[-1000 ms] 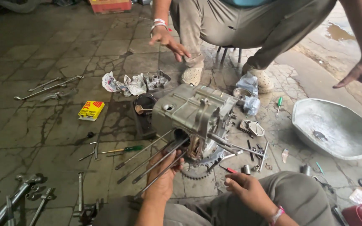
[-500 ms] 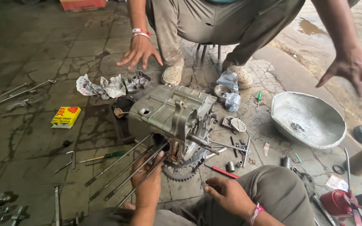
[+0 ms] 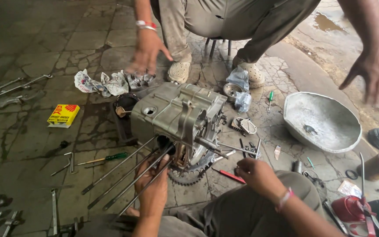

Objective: Disassembling and inspecting motorcycle engine components on a workshop floor.

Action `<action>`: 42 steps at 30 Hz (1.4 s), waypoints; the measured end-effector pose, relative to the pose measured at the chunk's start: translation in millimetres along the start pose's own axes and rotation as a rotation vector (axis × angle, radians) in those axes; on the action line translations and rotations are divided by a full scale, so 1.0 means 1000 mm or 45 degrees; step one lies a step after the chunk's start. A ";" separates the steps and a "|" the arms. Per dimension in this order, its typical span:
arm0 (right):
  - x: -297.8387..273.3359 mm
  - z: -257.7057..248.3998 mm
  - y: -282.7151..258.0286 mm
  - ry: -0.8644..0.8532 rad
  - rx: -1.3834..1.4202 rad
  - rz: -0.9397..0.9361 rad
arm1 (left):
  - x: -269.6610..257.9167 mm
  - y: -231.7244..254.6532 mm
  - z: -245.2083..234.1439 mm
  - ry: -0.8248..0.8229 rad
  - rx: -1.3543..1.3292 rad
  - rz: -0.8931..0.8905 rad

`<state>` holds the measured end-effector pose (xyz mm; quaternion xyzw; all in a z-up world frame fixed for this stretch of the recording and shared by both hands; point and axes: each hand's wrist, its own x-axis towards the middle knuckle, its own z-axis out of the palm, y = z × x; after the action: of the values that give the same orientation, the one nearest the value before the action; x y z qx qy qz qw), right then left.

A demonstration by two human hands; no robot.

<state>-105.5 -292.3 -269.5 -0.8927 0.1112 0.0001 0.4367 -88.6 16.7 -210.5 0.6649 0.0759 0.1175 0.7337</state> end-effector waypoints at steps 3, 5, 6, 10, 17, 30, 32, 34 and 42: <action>0.039 0.012 0.007 -0.152 -0.435 -0.035 | -0.001 0.011 0.001 0.043 0.062 -0.016; 0.068 0.045 0.029 -0.419 -0.921 -0.073 | -0.005 0.016 -0.006 0.055 0.200 -0.002; 0.073 0.057 0.041 -0.429 -0.925 -0.089 | -0.004 0.016 -0.009 0.075 0.200 -0.002; 0.095 0.099 0.070 -0.614 -1.229 -0.144 | 0.002 0.017 -0.027 -0.021 0.471 0.046; 0.091 0.104 0.068 -0.641 -1.342 -0.164 | 0.004 0.026 -0.026 -0.093 0.277 0.328; 0.028 0.034 -0.012 -0.338 -1.038 -0.296 | -0.006 0.030 -0.024 -0.024 0.206 0.184; 0.036 0.033 -0.006 -0.436 -0.614 -0.051 | -0.005 0.027 -0.024 -0.025 0.156 0.151; 0.041 0.033 0.001 -0.292 -0.472 -0.087 | -0.006 0.028 -0.025 -0.033 0.163 0.147; -0.023 0.039 0.025 0.328 0.176 -0.204 | -0.003 0.029 -0.026 -0.035 0.231 0.109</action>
<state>-128.9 -272.0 -310.8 -0.8591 0.0946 -0.1568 0.4779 -100.9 42.9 -184.4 0.7327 0.0476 0.1325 0.6658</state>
